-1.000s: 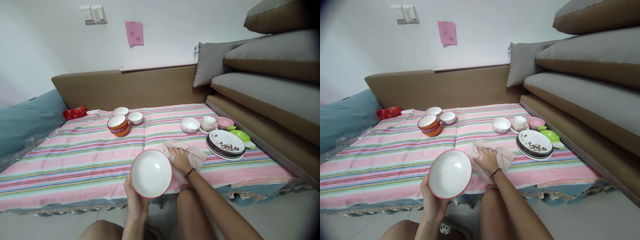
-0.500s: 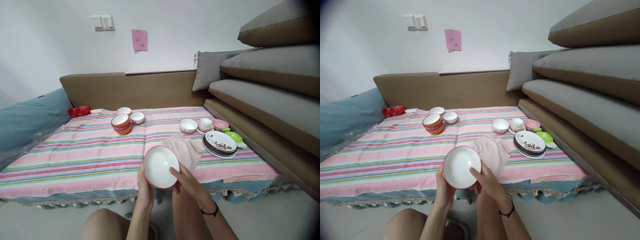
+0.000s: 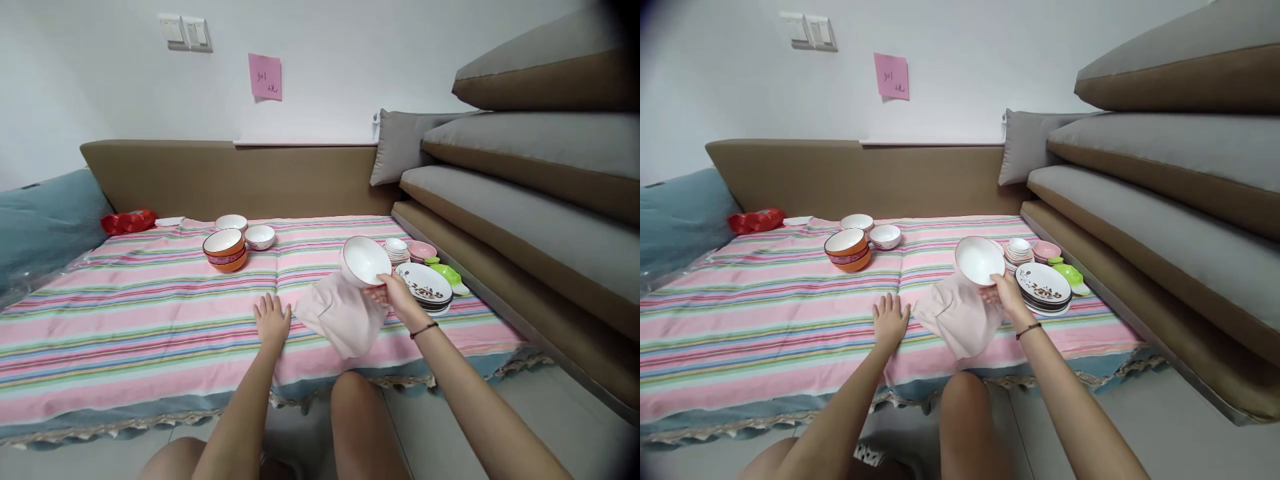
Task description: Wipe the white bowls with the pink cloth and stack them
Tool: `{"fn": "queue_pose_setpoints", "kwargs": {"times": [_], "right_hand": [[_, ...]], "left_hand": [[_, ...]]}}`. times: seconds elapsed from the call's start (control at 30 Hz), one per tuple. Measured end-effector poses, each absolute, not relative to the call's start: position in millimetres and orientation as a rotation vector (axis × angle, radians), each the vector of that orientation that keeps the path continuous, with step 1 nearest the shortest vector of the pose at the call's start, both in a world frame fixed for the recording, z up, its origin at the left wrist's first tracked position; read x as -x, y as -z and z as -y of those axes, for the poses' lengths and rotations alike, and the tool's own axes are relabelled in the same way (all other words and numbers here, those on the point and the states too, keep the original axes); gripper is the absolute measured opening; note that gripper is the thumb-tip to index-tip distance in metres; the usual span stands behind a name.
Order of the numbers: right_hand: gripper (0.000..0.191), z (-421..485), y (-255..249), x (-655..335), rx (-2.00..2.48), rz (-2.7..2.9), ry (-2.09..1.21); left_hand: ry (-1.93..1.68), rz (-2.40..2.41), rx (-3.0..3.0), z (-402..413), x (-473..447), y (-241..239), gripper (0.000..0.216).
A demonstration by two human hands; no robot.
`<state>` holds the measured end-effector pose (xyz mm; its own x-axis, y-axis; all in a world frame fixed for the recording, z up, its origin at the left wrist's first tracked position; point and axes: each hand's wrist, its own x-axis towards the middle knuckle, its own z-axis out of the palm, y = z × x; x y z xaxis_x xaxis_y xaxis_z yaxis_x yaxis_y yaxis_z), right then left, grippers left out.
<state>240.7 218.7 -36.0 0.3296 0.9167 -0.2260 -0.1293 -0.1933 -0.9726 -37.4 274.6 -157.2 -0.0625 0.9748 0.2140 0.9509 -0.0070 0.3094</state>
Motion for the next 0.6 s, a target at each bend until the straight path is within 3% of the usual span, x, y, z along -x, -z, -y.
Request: {"fn": "queue_pose_setpoints", "kwargs": {"times": [0.3,0.6], "right_hand": [[0.05,-340,63,-298,1.67,0.741,-0.906],[0.054,-373,86,-313,1.79,0.763,-0.899]], "left_hand": [[-0.903,-2.3,-2.261,-272,48,187,0.042],[-1.01,-2.294,-2.243,-271,47,195,0.041]]}}
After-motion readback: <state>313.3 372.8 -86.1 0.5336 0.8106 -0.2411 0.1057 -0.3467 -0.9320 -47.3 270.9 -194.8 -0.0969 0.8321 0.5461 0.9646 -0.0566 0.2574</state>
